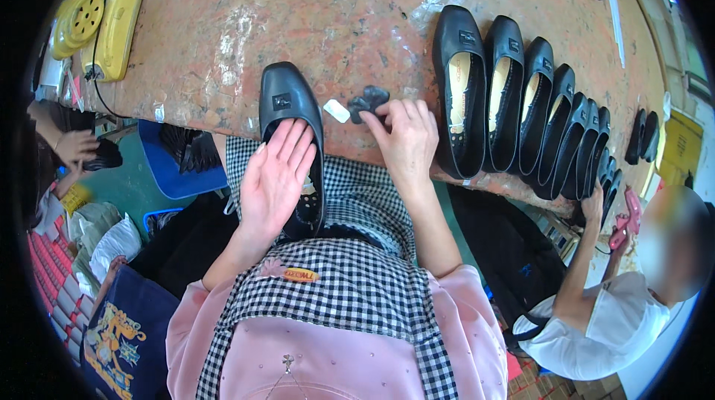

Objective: Attaching decorative bows to women's flat shoes using glue in a manufacturing setting.

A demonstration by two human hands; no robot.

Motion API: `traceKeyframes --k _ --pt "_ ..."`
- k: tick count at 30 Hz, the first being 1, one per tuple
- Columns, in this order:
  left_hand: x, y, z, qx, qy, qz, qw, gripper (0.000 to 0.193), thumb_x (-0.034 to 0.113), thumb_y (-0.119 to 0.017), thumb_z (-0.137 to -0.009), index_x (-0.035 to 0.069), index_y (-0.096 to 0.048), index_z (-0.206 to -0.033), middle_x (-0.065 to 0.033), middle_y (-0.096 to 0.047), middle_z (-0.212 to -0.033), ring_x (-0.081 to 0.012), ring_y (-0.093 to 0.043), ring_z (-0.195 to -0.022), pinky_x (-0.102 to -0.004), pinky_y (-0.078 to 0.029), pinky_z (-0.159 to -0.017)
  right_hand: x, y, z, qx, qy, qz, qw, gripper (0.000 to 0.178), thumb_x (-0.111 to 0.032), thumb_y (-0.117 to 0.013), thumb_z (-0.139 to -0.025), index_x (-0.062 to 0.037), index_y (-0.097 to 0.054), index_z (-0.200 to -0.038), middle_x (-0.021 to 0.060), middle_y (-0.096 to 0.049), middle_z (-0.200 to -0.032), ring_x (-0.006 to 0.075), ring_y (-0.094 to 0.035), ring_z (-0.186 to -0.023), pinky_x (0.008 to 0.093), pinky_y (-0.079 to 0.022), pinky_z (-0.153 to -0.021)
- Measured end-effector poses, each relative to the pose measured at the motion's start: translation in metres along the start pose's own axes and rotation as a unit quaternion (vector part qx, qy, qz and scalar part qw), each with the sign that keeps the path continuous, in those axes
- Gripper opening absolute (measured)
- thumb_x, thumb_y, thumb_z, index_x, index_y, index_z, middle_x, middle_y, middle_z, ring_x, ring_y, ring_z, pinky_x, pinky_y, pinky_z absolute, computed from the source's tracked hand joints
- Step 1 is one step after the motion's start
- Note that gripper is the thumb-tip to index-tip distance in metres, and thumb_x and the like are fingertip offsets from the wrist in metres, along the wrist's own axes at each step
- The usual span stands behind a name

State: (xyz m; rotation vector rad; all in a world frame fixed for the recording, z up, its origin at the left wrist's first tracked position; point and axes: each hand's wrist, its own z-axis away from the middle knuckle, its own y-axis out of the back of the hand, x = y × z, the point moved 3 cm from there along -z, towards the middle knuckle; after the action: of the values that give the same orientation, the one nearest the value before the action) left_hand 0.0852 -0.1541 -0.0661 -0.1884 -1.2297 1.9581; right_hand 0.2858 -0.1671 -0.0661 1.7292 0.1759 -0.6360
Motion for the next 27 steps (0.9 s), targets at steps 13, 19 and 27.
traceKeyframes --k 13,19,27 --pt "-0.007 0.002 -0.041 0.03 -0.091 0.15 0.984 0.043 0.032 -0.043 -0.097 0.001 -0.047 -0.127 -0.0091 -0.049 -0.133 -0.0195 -0.041 -0.127 -0.034 -0.028 -0.11 0.002 0.012 -0.003 -0.029 0.017 -0.074 0.997 0.021 -0.002 -0.07 -0.077 -0.0048 -0.068 -0.098 0.0073 -0.061 -0.085 0.0224 -0.059 -0.077 0.0321 -0.05 -0.068" --pt "-0.004 0.009 -0.061 0.046 -0.093 0.218 0.97 0.038 0.037 -0.05 -0.096 0.003 -0.061 -0.11 -0.0067 -0.065 -0.108 -0.018 -0.056 -0.105 -0.0317 -0.038 -0.1 0.003 0.0 -0.005 -0.031 0.067 -0.042 0.996 0.015 -0.004 -0.072 -0.073 -0.005 -0.069 -0.088 0.0069 -0.062 -0.086 0.0241 -0.059 -0.08 0.0326 -0.05 -0.07" --pt "-0.005 0.009 -0.062 -0.004 -0.065 0.247 0.967 0.047 0.043 -0.047 -0.096 0.001 -0.058 -0.114 -0.0103 -0.065 -0.112 -0.0185 -0.058 -0.104 -0.0298 -0.042 -0.094 -0.032 0.016 -0.03 0.018 0.022 -0.162 0.986 0.015 0.0 -0.075 -0.07 -0.003 -0.07 -0.084 0.008 -0.065 -0.083 0.0228 -0.062 -0.078 0.0316 -0.051 -0.07"
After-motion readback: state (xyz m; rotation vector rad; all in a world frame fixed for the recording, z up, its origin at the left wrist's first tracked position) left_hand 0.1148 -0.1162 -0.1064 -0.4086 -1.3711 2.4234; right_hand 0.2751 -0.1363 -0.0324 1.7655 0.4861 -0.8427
